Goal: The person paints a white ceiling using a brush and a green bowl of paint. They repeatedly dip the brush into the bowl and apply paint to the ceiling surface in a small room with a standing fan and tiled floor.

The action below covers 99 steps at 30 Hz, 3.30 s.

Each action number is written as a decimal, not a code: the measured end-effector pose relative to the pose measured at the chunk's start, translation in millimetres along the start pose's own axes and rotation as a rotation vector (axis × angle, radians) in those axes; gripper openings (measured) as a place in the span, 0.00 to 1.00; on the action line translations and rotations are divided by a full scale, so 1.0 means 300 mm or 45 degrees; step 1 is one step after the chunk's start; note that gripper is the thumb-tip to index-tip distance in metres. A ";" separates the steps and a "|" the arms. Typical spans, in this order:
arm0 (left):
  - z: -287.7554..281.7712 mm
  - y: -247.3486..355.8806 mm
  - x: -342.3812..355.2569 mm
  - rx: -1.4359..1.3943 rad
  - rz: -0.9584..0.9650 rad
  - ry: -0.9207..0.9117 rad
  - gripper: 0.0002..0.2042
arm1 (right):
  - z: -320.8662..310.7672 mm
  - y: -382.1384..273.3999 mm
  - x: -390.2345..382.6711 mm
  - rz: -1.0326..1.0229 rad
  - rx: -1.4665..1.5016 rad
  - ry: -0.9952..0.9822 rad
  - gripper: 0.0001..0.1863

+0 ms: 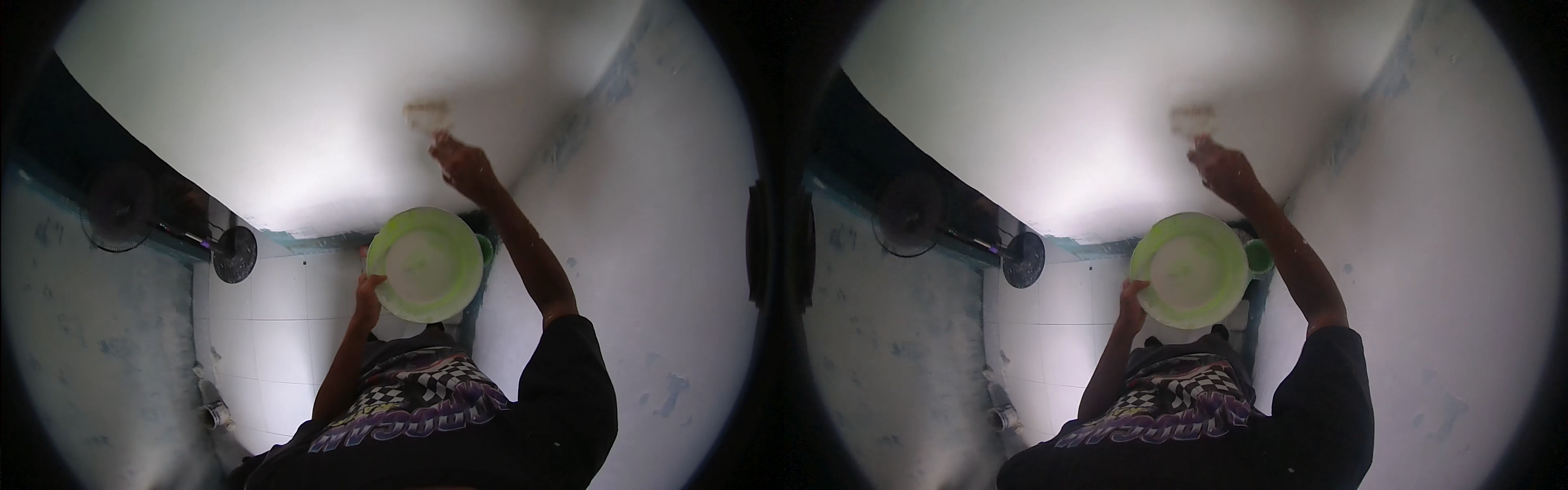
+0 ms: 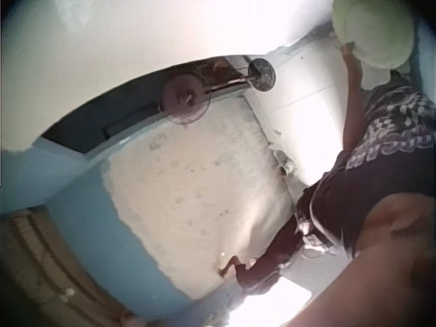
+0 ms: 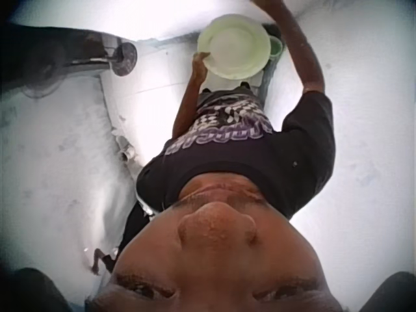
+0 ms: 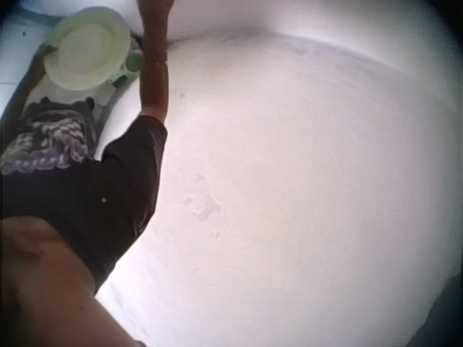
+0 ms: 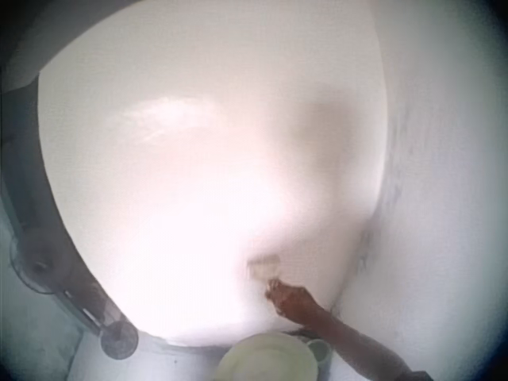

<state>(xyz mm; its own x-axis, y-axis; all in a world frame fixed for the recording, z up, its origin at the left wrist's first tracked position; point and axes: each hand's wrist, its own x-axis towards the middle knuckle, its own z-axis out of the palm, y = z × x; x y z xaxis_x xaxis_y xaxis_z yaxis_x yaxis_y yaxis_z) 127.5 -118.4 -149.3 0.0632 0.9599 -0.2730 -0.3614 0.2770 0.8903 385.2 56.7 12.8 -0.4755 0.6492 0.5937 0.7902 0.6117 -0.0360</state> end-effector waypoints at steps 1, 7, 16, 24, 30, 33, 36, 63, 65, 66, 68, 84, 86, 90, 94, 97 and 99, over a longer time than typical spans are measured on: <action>-0.035 -0.063 0.026 0.070 0.029 0.046 0.18 | 0.017 -0.015 -0.024 0.069 0.153 -0.254 0.10; 0.067 0.084 -0.041 0.098 -0.079 0.046 0.17 | -0.109 0.064 0.112 -0.189 -0.212 0.438 0.18; 0.056 0.103 0.016 0.010 -0.047 -0.071 0.18 | -0.111 0.011 0.261 -0.196 -0.126 0.651 0.14; 0.047 0.141 0.016 0.118 0.020 -0.106 0.18 | -0.037 -0.026 0.161 0.005 0.009 -0.029 0.22; -0.001 0.076 0.051 0.079 0.036 0.019 0.18 | -0.377 -0.075 0.462 -0.245 -0.202 1.074 0.16; -0.004 0.121 0.031 0.162 0.062 0.041 0.18 | -0.277 -0.087 0.461 -0.092 -0.267 0.720 0.12; 0.002 0.186 0.009 0.109 0.025 0.025 0.17 | -0.075 -0.140 0.327 -0.249 -0.083 0.391 0.11; -0.431 0.272 -0.012 -0.051 0.080 0.190 0.19 | -0.248 -0.382 0.673 -0.152 0.047 0.436 0.15; -0.406 0.319 -0.006 -0.146 0.095 0.149 0.18 | -0.330 -0.397 0.718 -0.139 -0.044 0.682 0.13; -0.396 0.339 0.003 -0.113 0.115 0.167 0.19 | -0.358 -0.418 0.731 -0.232 -0.225 0.789 0.12; -0.373 0.377 0.021 -0.048 0.156 0.209 0.19 | -0.359 -0.439 0.728 -0.251 -0.362 0.837 0.12; -0.256 0.482 0.093 -0.036 0.227 0.074 0.22 | -0.433 -0.472 0.792 -0.307 -0.117 0.726 0.11; -0.240 0.508 0.094 -0.048 0.237 0.064 0.22 | -0.416 -0.470 0.803 -0.358 -0.189 0.849 0.10; -0.196 0.557 0.116 -0.060 0.225 0.162 0.22 | -0.191 -0.378 0.686 -0.355 -0.243 0.695 0.11; -0.178 0.578 0.149 -0.004 0.298 0.139 0.21 | -0.151 -0.397 0.579 -0.314 -0.030 0.306 0.11; -0.140 0.620 0.155 -0.050 0.324 0.128 0.21 | -0.233 -0.423 0.564 -0.079 0.364 0.241 0.08; -0.094 0.659 0.137 -0.113 0.322 0.143 0.20 | -0.280 -0.442 0.537 -0.010 0.633 0.314 0.06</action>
<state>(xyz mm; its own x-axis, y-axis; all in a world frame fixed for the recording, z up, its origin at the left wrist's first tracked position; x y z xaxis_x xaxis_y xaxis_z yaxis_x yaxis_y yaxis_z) 32.6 -25.5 5.1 -0.1408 0.9860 -0.0892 -0.4332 0.0197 0.9011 236.5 42.2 180.7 -0.3287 0.5552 0.7640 0.4809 0.7946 -0.3706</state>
